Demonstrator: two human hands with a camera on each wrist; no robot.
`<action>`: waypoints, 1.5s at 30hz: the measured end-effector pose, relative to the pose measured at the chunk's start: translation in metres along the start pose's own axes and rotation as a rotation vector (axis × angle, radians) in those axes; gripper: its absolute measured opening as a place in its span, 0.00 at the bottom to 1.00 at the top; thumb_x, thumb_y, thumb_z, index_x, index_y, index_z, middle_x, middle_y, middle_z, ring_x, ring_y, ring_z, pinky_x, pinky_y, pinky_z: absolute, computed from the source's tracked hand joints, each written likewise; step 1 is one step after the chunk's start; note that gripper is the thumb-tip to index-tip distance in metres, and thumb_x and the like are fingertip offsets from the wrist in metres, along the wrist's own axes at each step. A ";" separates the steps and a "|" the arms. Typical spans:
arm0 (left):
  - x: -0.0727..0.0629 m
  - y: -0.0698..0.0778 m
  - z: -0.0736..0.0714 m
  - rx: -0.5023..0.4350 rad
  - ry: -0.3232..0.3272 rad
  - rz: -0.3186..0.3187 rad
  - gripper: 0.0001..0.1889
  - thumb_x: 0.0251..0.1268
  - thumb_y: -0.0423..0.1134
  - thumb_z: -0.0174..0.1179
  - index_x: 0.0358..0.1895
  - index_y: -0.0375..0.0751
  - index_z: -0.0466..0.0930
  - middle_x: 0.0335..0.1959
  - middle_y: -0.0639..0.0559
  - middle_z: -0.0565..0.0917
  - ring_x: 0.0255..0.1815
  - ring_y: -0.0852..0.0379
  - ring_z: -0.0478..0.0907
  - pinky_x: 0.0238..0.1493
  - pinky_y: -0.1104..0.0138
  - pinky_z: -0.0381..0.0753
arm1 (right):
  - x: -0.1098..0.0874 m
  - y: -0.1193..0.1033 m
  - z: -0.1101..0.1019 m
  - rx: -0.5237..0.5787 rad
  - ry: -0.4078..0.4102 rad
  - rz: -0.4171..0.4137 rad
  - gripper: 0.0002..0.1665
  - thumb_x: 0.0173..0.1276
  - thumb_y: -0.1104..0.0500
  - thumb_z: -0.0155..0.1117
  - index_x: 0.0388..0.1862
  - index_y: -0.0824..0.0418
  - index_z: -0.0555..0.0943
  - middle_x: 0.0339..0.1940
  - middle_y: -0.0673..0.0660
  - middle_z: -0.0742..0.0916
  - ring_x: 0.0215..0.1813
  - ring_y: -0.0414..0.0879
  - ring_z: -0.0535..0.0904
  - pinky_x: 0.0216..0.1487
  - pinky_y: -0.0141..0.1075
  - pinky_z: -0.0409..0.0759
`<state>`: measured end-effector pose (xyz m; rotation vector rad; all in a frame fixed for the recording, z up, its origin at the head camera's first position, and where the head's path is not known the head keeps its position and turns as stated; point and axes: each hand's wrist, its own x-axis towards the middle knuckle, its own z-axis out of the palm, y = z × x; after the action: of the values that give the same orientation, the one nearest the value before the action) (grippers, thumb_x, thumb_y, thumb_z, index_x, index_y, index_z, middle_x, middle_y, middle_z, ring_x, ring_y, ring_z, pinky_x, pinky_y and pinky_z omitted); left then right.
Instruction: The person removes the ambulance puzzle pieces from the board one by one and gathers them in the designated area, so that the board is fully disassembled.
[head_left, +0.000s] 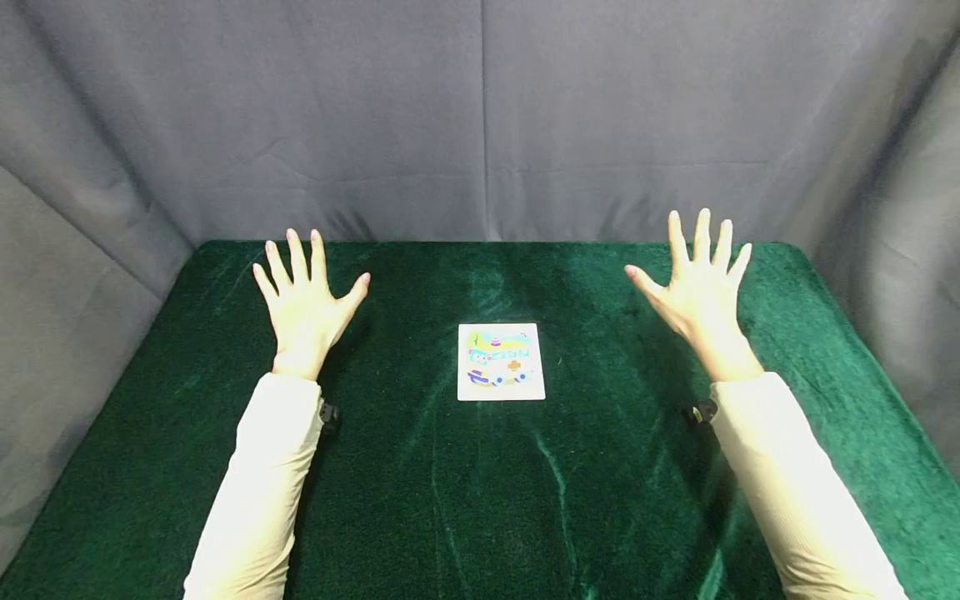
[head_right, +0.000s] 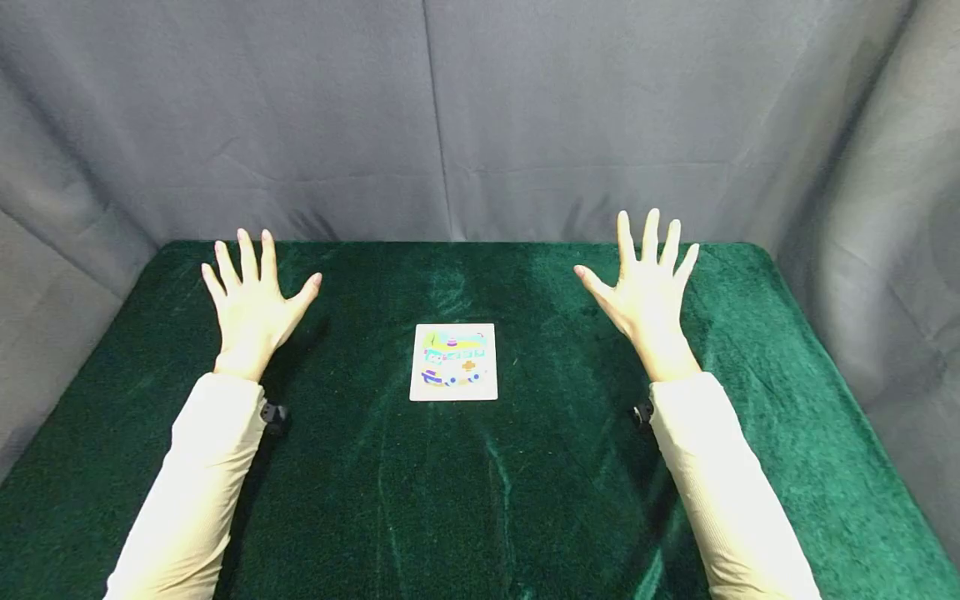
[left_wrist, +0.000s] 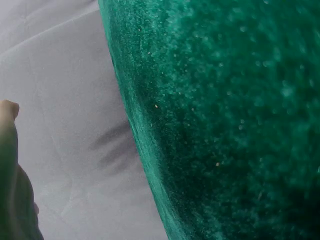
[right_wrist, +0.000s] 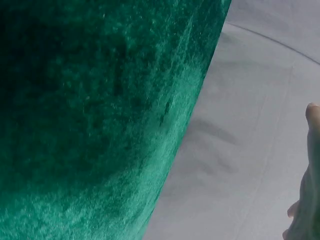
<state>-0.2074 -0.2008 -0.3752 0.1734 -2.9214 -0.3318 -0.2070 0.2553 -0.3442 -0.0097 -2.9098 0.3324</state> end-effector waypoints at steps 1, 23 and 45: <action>0.000 0.000 0.000 0.000 0.000 0.001 0.48 0.63 0.72 0.37 0.77 0.49 0.32 0.79 0.43 0.32 0.78 0.36 0.26 0.73 0.40 0.28 | 0.000 -0.001 0.000 0.002 -0.002 -0.004 0.56 0.61 0.21 0.38 0.79 0.49 0.40 0.79 0.66 0.44 0.78 0.67 0.33 0.71 0.68 0.32; -0.004 0.021 -0.008 -0.025 -0.033 0.049 0.43 0.68 0.65 0.40 0.77 0.42 0.42 0.78 0.38 0.47 0.77 0.31 0.37 0.74 0.39 0.34 | -0.016 -0.049 0.019 0.015 -0.108 -0.233 0.54 0.66 0.32 0.52 0.78 0.57 0.42 0.79 0.65 0.48 0.80 0.59 0.41 0.76 0.59 0.38; -0.025 0.073 0.011 -0.114 -0.087 0.335 0.33 0.69 0.52 0.50 0.71 0.37 0.59 0.70 0.38 0.66 0.72 0.38 0.60 0.72 0.46 0.56 | -0.044 -0.086 0.054 -0.072 -0.411 -0.527 0.57 0.65 0.32 0.54 0.77 0.64 0.45 0.80 0.61 0.50 0.80 0.55 0.44 0.77 0.54 0.42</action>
<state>-0.1918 -0.1248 -0.3735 -0.3517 -2.9341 -0.4570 -0.1741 0.1585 -0.3859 0.8927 -3.1546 0.1472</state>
